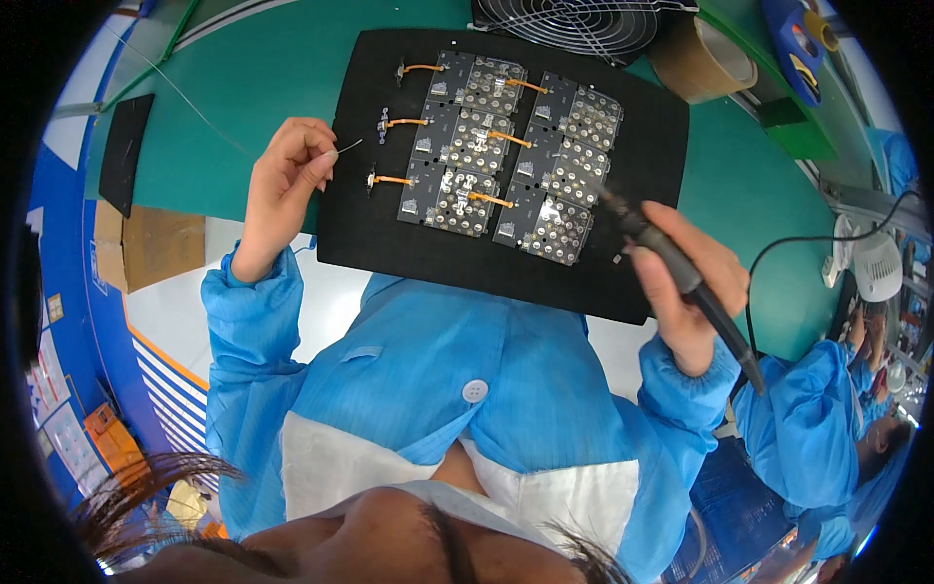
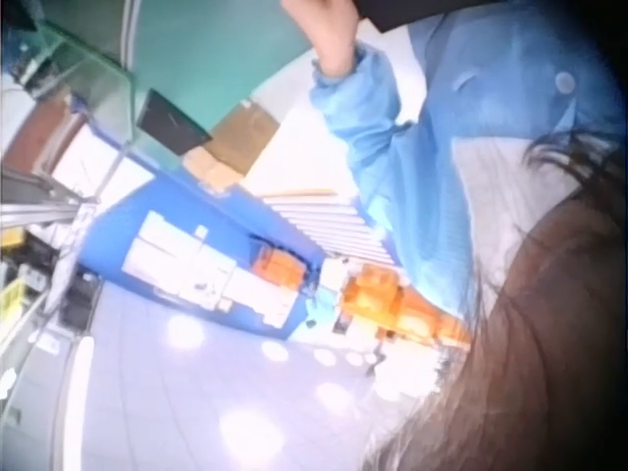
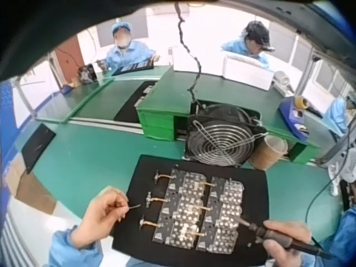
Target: The person solders components and wires onto printed circuit boards using a soldering iron and solder wire.
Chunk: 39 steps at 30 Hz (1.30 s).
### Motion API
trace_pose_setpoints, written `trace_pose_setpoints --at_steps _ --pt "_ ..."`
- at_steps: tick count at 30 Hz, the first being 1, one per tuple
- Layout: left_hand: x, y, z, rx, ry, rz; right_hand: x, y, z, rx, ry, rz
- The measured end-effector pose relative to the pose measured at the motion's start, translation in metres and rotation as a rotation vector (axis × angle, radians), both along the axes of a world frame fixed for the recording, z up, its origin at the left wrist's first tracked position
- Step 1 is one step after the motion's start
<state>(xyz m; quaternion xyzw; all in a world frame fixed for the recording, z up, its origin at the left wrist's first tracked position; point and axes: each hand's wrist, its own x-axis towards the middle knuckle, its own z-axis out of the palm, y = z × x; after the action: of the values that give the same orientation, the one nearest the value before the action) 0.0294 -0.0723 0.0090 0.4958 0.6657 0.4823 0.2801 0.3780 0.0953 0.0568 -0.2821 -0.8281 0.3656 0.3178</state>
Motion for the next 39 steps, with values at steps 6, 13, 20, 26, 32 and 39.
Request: trace_pose_setpoints --at_steps 6,13,20,26,32,39 --pt "-0.005 -0.004 0.017 0.001 0.231 0.082 0.024 0.019 -0.012 0.014 0.152 -0.205" --pt "0.024 0.015 0.048 -0.03 0.215 -0.013 0.028 0.064 -0.006 0.18 0.282 -0.322" --pt "0.068 0.056 0.066 0.03 0.115 -0.239 0.01 0.102 -0.016 0.154 0.067 -0.309" --pt "0.107 0.083 0.067 -0.023 -0.005 -0.409 0.012 0.065 -0.016 0.247 0.12 -0.032" --pt "0.137 0.087 0.055 -0.033 -0.139 -0.493 -0.017 0.003 -0.003 0.003 0.177 0.231" --pt "0.106 0.079 0.064 -0.006 0.376 -0.54 -0.021 0.012 -0.001 -0.3 0.075 0.297"
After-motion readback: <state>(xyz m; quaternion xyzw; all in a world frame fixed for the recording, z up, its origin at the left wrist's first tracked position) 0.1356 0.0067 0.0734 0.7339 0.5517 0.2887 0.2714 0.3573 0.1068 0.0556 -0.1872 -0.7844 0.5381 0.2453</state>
